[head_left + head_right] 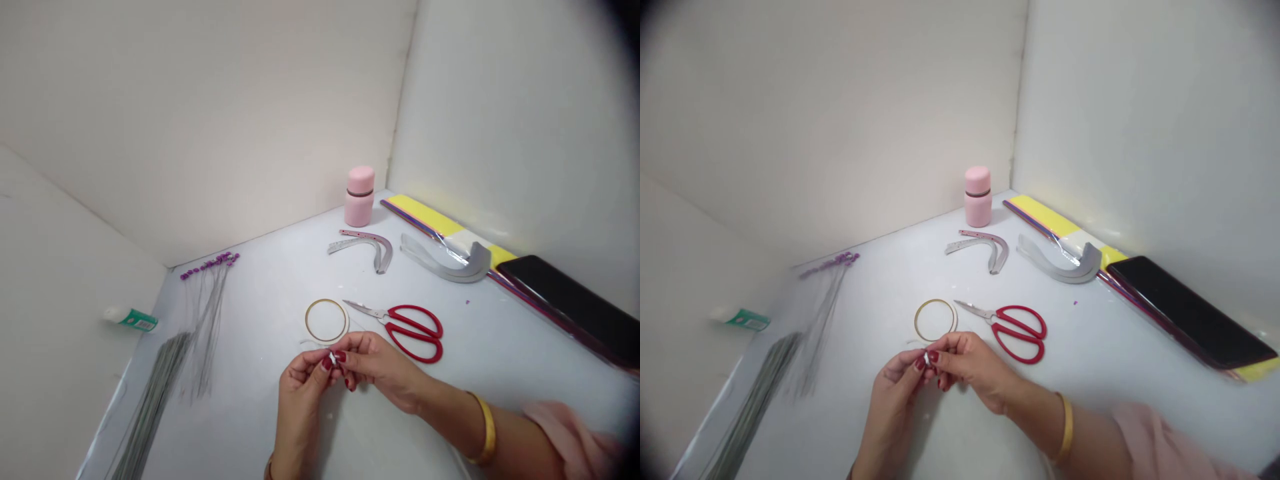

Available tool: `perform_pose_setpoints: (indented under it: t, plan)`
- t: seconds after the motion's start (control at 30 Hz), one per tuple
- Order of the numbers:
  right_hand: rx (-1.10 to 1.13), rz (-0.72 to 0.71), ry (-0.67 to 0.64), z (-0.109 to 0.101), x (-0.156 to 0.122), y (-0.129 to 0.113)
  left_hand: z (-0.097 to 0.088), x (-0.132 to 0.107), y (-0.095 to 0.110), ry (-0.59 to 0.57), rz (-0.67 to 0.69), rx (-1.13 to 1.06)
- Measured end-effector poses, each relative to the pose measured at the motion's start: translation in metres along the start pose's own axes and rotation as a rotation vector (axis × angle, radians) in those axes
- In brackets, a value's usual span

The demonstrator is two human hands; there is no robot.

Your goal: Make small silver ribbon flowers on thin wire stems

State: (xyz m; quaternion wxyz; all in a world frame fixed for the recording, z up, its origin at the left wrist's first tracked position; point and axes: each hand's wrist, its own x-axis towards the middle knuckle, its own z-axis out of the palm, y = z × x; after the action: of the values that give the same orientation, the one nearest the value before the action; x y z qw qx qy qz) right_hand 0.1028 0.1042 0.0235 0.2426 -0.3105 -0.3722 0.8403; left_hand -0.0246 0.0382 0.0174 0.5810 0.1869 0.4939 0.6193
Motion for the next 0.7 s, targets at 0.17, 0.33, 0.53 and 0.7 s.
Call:
perform_pose_setpoints:
  t: [0.17,0.33,0.53,0.7]
  plan:
    - [-0.137,-0.09,0.015,0.002,-0.0005,0.0003,-0.0026,0.0013,-0.0034,0.0,0.012,0.014]
    - [-0.173,-0.084,-0.005,-0.0013,-0.0013,0.0006,-0.0024,-0.0003,0.0002,0.0,0.018,0.022]
    - [-0.215,-0.061,0.02,-0.0009,-0.0007,0.002,-0.0037,0.003,-0.0024,0.023,0.011,0.047]
    - [-0.162,-0.081,0.022,0.0,0.0012,-0.0002,-0.0046,0.0021,-0.0043,0.018,0.014,0.061]
